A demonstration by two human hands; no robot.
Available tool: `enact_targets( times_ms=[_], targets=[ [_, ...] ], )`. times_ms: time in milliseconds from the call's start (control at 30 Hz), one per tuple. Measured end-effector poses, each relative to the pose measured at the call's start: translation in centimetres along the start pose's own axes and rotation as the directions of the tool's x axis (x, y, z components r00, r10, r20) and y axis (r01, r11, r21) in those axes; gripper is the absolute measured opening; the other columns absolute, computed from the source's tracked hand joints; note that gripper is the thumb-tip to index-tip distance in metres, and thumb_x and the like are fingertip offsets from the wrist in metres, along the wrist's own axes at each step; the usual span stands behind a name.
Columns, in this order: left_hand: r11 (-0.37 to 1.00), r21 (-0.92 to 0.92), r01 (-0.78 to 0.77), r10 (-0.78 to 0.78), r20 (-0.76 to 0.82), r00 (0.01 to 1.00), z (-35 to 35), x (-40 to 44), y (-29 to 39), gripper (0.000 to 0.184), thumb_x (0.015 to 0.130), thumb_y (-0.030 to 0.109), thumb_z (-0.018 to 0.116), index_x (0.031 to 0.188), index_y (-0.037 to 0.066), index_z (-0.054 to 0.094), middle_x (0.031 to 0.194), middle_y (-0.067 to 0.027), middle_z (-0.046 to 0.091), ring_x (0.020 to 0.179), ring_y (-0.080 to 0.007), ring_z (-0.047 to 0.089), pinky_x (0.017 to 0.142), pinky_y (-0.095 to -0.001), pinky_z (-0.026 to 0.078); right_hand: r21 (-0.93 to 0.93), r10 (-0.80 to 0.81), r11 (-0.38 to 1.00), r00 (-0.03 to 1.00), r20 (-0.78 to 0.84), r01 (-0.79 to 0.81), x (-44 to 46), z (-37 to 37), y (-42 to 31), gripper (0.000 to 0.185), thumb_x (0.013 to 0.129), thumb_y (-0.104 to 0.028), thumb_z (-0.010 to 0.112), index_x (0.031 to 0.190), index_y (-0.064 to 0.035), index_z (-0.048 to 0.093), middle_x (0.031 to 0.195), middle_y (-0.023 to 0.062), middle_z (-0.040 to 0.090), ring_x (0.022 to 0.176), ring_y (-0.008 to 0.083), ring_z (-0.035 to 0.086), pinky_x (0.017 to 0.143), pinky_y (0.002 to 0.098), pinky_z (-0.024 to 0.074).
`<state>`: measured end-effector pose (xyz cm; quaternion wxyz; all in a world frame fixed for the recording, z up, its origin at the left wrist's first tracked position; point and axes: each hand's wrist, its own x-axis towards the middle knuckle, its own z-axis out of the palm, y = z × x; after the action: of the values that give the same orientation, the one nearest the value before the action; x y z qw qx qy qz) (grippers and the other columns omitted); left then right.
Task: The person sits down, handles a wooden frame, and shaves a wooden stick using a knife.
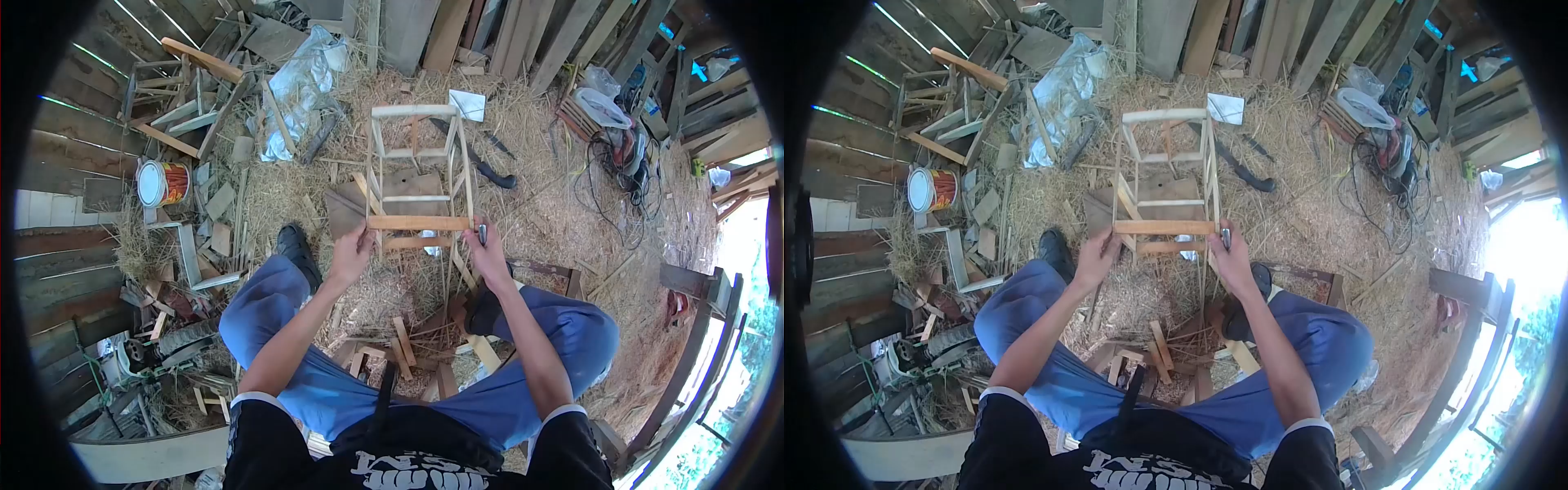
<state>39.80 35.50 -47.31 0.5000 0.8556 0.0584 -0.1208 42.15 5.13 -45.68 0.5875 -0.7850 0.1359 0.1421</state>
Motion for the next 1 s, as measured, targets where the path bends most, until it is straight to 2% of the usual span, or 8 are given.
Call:
enact_targets(
  times_ms=[133, 233, 400, 600, 700, 833, 967, 1000],
  targets=[
    [0.992, -0.02, -0.122, 0.119, -0.108, 0.987, 0.2, -0.2, 0.7, 0.041, 0.099, 0.016, 0.057, 0.135, -0.002, 0.052, 0.069, -0.0249, 0.06, 0.057, -0.0261, 0.064, 0.057, -0.0366, 0.048, 0.023, 0.012, 1.0, 1.0, -0.003, -0.012, -0.9, -0.7, -0.4, 0.047, 0.101, -0.025, 0.059, 0.138, 0.0011, 0.044, 0.093, 0.0023, 0.058, 0.081, 0.0111, 0.053, 0.074, 0.0262, 0.0443],
    [0.995, 0.085, -0.05, 0.056, -0.07, 0.996, -1.1, -0.7, 3.4, 0.044, 0.099, 0.016, 0.056, 0.138, -0.003, 0.049, 0.067, -0.0247, 0.057, 0.053, -0.0264, 0.059, 0.056, -0.037, 0.047, -0.07, -0.096, 0.993, 0.995, -0.019, 0.094, -1.4, -0.9, -1.1, 0.045, 0.101, -0.025, 0.06, 0.134, 0.0016, 0.045, 0.092, 0.0027, 0.059, 0.08, 0.0105, 0.053, 0.073, 0.0265, 0.0445],
    [0.978, 0.059, -0.202, 0.21, -0.223, 0.952, -1.5, -0.9, 4.4, 0.044, 0.1, 0.016, 0.054, 0.139, -0.004, 0.047, 0.064, -0.0244, 0.053, 0.051, -0.0287, 0.053, 0.055, -0.0401, 0.045, -0.128, -0.286, 0.954, 0.952, -0.105, 0.273, -2.2, -0.5, -3.3, 0.043, 0.1, -0.025, 0.06, 0.13, 0.0028, 0.045, 0.09, 0.0035, 0.057, 0.075, 0.0093, 0.049, 0.069, 0.0276, 0.0435],
    [0.98, 0.191, -0.059, 0.102, -0.223, 0.97, -3.2, -1.4, 5.5, 0.042, 0.101, 0.018, 0.051, 0.138, -0.004, 0.05, 0.065, -0.0249, 0.055, 0.054, -0.0342, 0.055, 0.058, -0.0434, 0.046, -0.169, -0.245, 0.957, 0.968, -0.047, 0.234, -2.4, 0.8, -4.8, 0.047, 0.099, -0.024, 0.06, 0.134, 0.0026, 0.044, 0.101, 0.0148, 0.063, 0.084, 0.0172, 0.059, 0.076, 0.032, 0.0486],
    [0.973, 0.229, -0.036, 0.091, -0.235, 0.968, -3.4, -1.2, 4.3, 0.039, 0.101, 0.016, 0.049, 0.135, -0.004, 0.052, 0.069, -0.0275, 0.057, 0.06, -0.0409, 0.059, 0.06, -0.0471, 0.046, -0.083, -0.19, 0.979, 0.982, -0.011, 0.188, -1.6, 2.1, -2.5, 0.036, 0.1, -0.021, 0.059, 0.126, 0.0, 0.047, 0.087, 0.0033, 0.054, 0.073, 0.0086, 0.048, 0.066, 0.0278, 0.0422],
    [0.976, 0.214, -0.027, 0.075, -0.221, 0.972, -3.3, -1.0, 2.6, 0.038, 0.1, 0.014, 0.047, 0.133, -0.004, 0.053, 0.075, -0.0305, 0.06, 0.072, -0.0477, 0.061, 0.064, -0.0526, 0.046, -0.127, -0.283, 0.952, 0.958, -0.032, 0.277, -1.1, 3.7, -0.3, 0.032, 0.099, -0.021, 0.059, 0.122, 0.0, 0.049, 0.084, 0.0027, 0.053, 0.073, 0.0109, 0.049, 0.066, 0.0292, 0.0429],
    [0.953, 0.297, 0.055, 0.001, -0.185, 0.983, -2.7, -0.8, 1.1, 0.038, 0.099, 0.013, 0.048, 0.133, -0.003, 0.053, 0.079, -0.0307, 0.062, 0.075, -0.0472, 0.063, 0.068, -0.054, 0.048, -0.213, -0.199, 0.955, 0.978, 0.062, 0.208, -0.4, 3.8, 2.4, 0.048, 0.099, -0.029, 0.058, 0.134, 0.002, 0.045, 0.114, 0.0273, 0.063, 0.106, 0.0375, 0.065, 0.091, 0.0438, 0.0499],
    [0.951, 0.304, 0.049, 0.009, -0.187, 0.982, -2.4, -0.7, 0.4, 0.038, 0.099, 0.013, 0.049, 0.133, -0.003, 0.053, 0.08, -0.0306, 0.063, 0.075, -0.0473, 0.063, 0.069, -0.0545, 0.048, -0.22, -0.184, 0.956, 0.981, 0.064, 0.194, -0.7, 3.9, 2.1, 0.048, 0.099, -0.029, 0.057, 0.134, 0.0022, 0.045, 0.114, 0.0273, 0.063, 0.107, 0.0386, 0.065, 0.091, 0.0445, 0.0498]
  ],
)
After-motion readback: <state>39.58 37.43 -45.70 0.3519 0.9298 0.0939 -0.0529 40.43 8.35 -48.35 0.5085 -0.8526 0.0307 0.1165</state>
